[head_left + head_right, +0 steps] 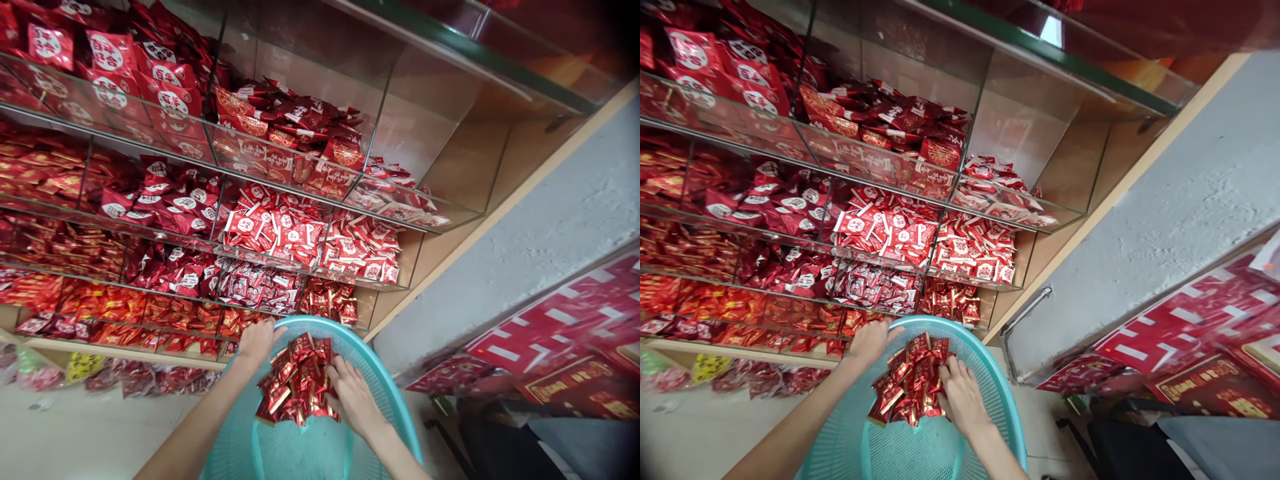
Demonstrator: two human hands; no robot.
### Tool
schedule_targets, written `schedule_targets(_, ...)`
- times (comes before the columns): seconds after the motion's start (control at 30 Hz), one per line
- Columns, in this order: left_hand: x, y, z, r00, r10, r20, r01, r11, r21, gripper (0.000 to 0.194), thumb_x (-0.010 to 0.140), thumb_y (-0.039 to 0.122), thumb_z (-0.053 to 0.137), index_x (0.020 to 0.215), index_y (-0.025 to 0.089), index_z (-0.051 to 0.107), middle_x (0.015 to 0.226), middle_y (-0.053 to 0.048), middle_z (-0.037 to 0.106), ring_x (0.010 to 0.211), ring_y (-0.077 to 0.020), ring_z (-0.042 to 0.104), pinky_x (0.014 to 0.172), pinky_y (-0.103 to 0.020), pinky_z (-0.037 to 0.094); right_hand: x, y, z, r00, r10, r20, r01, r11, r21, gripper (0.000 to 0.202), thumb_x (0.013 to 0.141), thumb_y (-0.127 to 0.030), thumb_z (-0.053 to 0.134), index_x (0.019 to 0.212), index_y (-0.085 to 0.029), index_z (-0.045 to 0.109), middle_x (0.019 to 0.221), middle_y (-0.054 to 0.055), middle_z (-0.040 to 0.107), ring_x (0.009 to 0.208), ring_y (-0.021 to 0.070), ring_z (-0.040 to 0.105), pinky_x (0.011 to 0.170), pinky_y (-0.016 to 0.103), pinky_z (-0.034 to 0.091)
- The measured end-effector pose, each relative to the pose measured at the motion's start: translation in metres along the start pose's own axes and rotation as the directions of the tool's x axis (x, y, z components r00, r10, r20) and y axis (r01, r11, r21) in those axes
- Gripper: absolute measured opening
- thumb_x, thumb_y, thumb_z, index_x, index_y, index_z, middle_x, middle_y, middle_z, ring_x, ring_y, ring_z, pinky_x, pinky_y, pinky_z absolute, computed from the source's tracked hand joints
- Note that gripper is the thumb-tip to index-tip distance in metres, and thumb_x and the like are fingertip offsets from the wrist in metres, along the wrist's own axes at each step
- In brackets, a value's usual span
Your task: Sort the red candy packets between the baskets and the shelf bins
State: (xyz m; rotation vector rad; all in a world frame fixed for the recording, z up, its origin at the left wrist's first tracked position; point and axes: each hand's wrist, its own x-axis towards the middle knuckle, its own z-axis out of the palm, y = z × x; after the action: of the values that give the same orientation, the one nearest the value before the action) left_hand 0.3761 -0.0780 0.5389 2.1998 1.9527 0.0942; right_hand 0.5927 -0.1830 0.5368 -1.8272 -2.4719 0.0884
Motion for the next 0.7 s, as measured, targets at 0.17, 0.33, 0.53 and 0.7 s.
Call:
schedule_targets(0.17,0.001,-0.001,0.002,1.000,0.017,-0.015,-0.017,1.000,0.009,0.057,0.084,0.056,0.024,0.103,0.013,0.057,0.085,-0.017,0.065,0.087,-0.0265,0.062,0.072,-0.034,0.045,0.007,0.000,0.002,0.999,-0.004,0.044,0.004,1.000,0.009,0.035,0.071,-0.019,0.054,0.105,-0.023,0.050,0.106,0.007,0.049,0.098,0.0242,0.048,0.081,0.036,0.040)
schedule_targets(0.33,0.000,0.000,0.000,1.000,0.011,-0.001,-0.011,1.000,-0.008,0.056,0.084,0.055,0.024,0.102,0.013,0.056,0.087,-0.016,0.064,0.087,-0.0267,0.061,0.073,-0.034,0.045,0.013,-0.001,0.008,0.999,-0.006,0.035,0.006,1.000,0.019,0.039,0.072,-0.019,0.055,0.111,-0.022,0.049,0.114,0.009,0.047,0.104,0.0261,0.046,0.085,0.038,0.040)
schedule_targets(0.53,-0.001,0.001,-0.003,1.000,-0.004,0.026,0.004,1.000,-0.025,0.056,0.084,0.055,0.024,0.103,0.013,0.056,0.089,-0.016,0.064,0.090,-0.0261,0.061,0.075,-0.033,0.044,0.015,-0.001,0.009,1.000,-0.004,0.017,0.003,0.999,0.036,0.040,0.073,-0.018,0.055,0.113,-0.023,0.048,0.111,0.007,0.049,0.101,0.0242,0.048,0.084,0.037,0.042)
schedule_targets(0.7,0.000,-0.001,-0.002,1.000,0.016,0.024,-0.016,1.000,-0.005,0.055,0.084,0.055,0.024,0.103,0.013,0.056,0.088,-0.016,0.065,0.087,-0.0256,0.061,0.073,-0.033,0.045,0.015,-0.004,0.006,1.000,0.009,0.018,-0.010,0.999,0.037,0.042,0.074,-0.018,0.056,0.114,-0.023,0.047,0.112,0.007,0.049,0.102,0.0247,0.049,0.084,0.038,0.042)
